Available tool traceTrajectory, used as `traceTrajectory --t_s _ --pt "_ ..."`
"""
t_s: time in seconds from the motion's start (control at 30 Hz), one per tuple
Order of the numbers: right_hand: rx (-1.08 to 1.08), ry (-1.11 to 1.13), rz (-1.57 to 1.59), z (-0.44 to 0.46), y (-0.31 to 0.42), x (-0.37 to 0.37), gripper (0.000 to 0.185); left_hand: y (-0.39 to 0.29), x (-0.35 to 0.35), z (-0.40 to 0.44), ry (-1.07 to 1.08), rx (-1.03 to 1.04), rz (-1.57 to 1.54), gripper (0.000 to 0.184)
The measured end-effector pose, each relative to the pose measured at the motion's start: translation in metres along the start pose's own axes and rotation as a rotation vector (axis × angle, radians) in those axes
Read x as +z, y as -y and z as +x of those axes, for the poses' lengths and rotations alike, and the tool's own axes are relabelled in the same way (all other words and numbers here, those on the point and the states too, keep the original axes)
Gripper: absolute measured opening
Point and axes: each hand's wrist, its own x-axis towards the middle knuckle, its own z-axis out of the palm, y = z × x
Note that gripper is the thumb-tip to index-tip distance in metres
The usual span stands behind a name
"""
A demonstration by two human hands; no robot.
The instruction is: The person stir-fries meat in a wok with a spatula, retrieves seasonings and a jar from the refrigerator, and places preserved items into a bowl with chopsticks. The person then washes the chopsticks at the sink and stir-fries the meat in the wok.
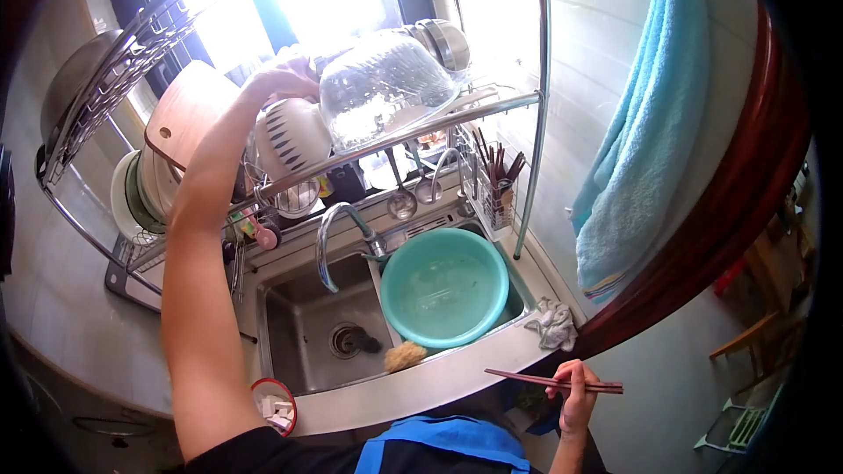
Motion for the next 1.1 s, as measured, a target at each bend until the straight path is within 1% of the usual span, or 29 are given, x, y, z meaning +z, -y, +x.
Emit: traceTrajectory --t_s 0.03,0.1,0.13,0.17,0.2,0.3,0.33,0.4,0.43,0.5,0.53,0.57,0.63,0.67,0.7,0.77,0.83,0.9,0.93,0.97,1.03,1.1 --pt "-0.004 -0.008 0.005 -0.001 -0.001 0.000 0.043 0.001 0.001 0.001 -0.003 -0.001 -0.001 0.091" --pt "-0.012 -0.012 0.017 -0.003 -0.002 -0.001 0.042 0.003 0.007 0.009 0.100 0.040 -0.101 0.092" --pt "-0.004 -0.027 0.017 -0.005 -0.002 -0.001 0.042 0.006 0.014 0.018 0.047 -0.015 -0.068 0.092" --pt "0.001 -0.043 0.018 -0.005 -0.002 -0.001 0.041 0.014 0.025 0.034 0.039 -0.012 -0.068 0.092" --pt "0.019 -0.046 0.007 -0.005 -0.002 -0.002 0.041 0.028 0.040 0.059 0.087 0.032 -0.019 0.093" --pt "0.036 -0.064 -0.006 -0.006 -0.002 -0.003 0.041 0.020 0.037 0.056 0.189 0.081 0.067 0.096" --pt "0.034 -0.066 -0.005 -0.007 -0.003 -0.003 0.041 0.018 0.029 0.042 0.127 0.099 -0.019 0.094" --pt "0.043 -0.077 0.005 -0.007 -0.003 -0.003 0.041 0.004 0.000 -0.002 0.150 0.018 -0.257 0.088" --pt "0.045 -0.077 0.005 -0.007 -0.003 -0.003 0.041 -0.008 -0.016 -0.025 0.152 0.017 -0.257 0.088" --pt "0.044 -0.086 -0.001 -0.008 -0.001 -0.002 0.040 -0.019 -0.030 -0.047 0.187 -0.065 -0.270 0.088" --pt "0.044 -0.088 -0.003 -0.010 -0.001 -0.003 0.040 -0.013 -0.030 -0.046 0.214 -0.020 -0.355 0.096" --pt "0.027 -0.094 -0.005 -0.010 0.000 -0.005 0.040 -0.002 -0.022 -0.034 0.211 -0.016 -0.356 0.096" --pt "0.015 -0.096 0.013 -0.011 0.000 -0.009 0.040 0.004 -0.014 -0.023 0.097 0.037 -0.512 0.090" --pt "0.016 -0.123 0.028 -0.012 -0.001 -0.010 0.040 0.009 -0.011 -0.019 0.036 0.013 -0.451 0.093" --pt "0.019 -0.150 0.043 -0.012 -0.001 -0.012 0.040 0.015 -0.006 -0.012 0.037 0.007 -0.452 0.093" --pt "0.021 -0.160 0.040 -0.013 0.001 -0.015 0.040 0.027 0.004 0.011 0.005 0.065 -0.493 0.093" --pt "0.031 -0.161 0.037 -0.012 0.000 -0.015 0.040 0.035 0.004 0.013 -0.029 0.069 -0.535 0.094" --pt "0.043 -0.147 0.037 -0.009 -0.001 -0.014 0.039 0.044 0.000 0.017 -0.053 0.137 -0.430 0.095" --pt "0.045 -0.138 0.037 -0.008 -0.001 -0.012 0.039 0.049 -0.004 0.016 0.042 0.118 -0.495 0.097" --pt "0.057 -0.125 0.020 -0.007 0.000 -0.009 0.038 0.054 -0.004 0.011 0.039 0.109 -0.496 0.097" --pt "0.062 -0.106 0.003 -0.002 0.001 -0.005 0.038 0.067 0.001 0.013 -0.089 0.062 -0.613 0.096" --pt "0.068 -0.034 0.031 0.001 0.000 -0.001 0.039 0.072 0.002 0.011 -0.086 0.037 -0.639 0.094"
